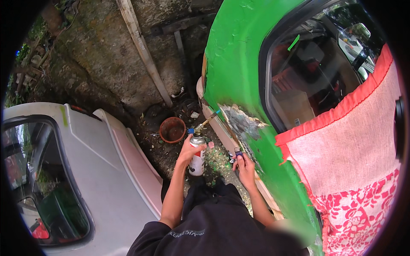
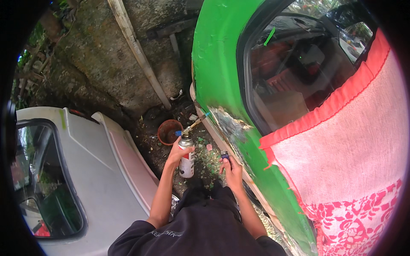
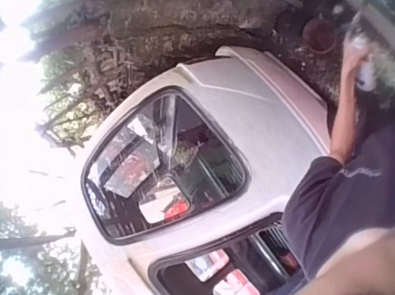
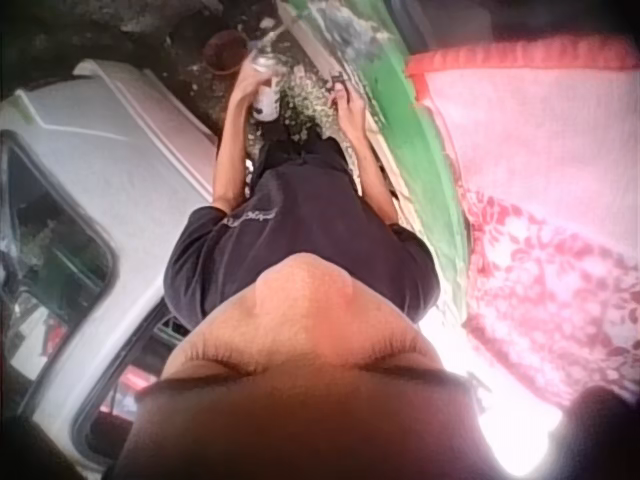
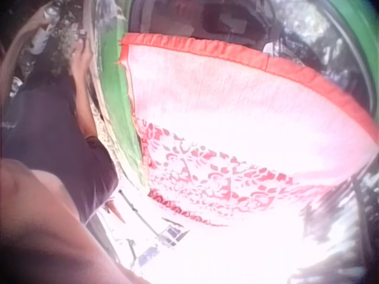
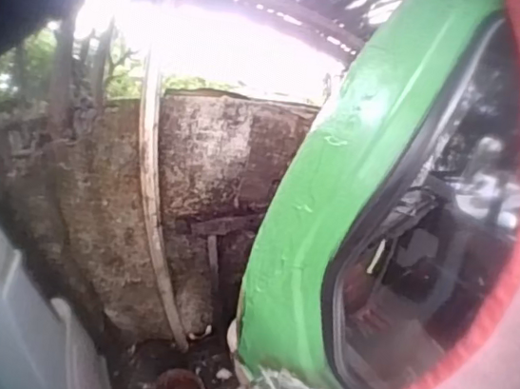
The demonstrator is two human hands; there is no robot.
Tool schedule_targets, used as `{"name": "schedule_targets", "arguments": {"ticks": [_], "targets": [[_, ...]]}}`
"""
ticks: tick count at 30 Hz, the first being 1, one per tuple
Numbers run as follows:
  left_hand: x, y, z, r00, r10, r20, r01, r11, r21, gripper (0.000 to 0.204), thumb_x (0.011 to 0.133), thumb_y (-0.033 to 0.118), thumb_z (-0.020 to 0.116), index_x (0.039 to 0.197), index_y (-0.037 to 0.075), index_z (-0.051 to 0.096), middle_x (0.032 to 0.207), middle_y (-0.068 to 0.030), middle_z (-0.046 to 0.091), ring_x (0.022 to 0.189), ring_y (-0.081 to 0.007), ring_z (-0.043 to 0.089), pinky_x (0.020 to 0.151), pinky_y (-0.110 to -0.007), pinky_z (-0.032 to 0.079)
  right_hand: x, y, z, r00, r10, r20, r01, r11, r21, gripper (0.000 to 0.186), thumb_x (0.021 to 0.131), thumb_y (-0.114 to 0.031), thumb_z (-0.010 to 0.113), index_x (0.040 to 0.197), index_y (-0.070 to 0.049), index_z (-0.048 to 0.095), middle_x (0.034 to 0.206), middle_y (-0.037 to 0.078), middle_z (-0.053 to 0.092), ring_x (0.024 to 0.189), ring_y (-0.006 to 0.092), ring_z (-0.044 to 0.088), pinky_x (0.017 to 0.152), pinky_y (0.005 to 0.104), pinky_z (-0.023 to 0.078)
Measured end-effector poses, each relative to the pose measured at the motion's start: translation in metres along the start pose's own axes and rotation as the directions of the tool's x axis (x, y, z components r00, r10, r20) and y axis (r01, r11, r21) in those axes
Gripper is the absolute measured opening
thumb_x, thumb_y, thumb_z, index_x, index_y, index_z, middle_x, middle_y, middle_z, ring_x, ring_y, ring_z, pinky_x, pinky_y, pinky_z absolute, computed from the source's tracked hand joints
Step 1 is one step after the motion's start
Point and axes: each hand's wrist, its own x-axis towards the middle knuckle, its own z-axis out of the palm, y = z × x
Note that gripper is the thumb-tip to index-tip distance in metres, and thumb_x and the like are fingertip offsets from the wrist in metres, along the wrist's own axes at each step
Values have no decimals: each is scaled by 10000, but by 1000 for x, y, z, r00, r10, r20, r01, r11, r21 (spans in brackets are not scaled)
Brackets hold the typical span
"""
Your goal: The person uses a blowtorch to heat a dent on the side of a green car door. After heating, the person uses a hammer and a metal tool to tap and flatten the dented area. The person works on the same spot repeatedly.
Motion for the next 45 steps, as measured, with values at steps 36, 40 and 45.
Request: {"name": "schedule_targets", "arguments": {"ticks": [36,40,45], "targets": [[-13,-18,-9,995,6,96,-15,996,84,516,665,75,850,1087,61,554,943,-8,637,874,-131,611,832,-326,504,3,9,-8,998,-12,-63,14,999,30,291,1057,-204,485,973,47,606,774,63,641,593,100,593,573,259,451],[-12,-18,-14,997,14,72,-19,997,71,486,671,78,846,1067,64,565,945,-10,639,874,-132,611,828,-325,502,3,8,-8,997,1,-71,1,999,37,289,1057,-207,487,972,43,606,794,64,645,595,101,596,569,259,451],[-9,-21,-22,991,18,132,-36,990,135,476,676,82,842,1062,70,564,945,-11,643,864,-131,613,826,-323,501,3,7,-6,999,-15,-40,16,1000,22,293,1059,-214,483,979,42,602,826,67,646,602,100,598,567,261,456]]}}
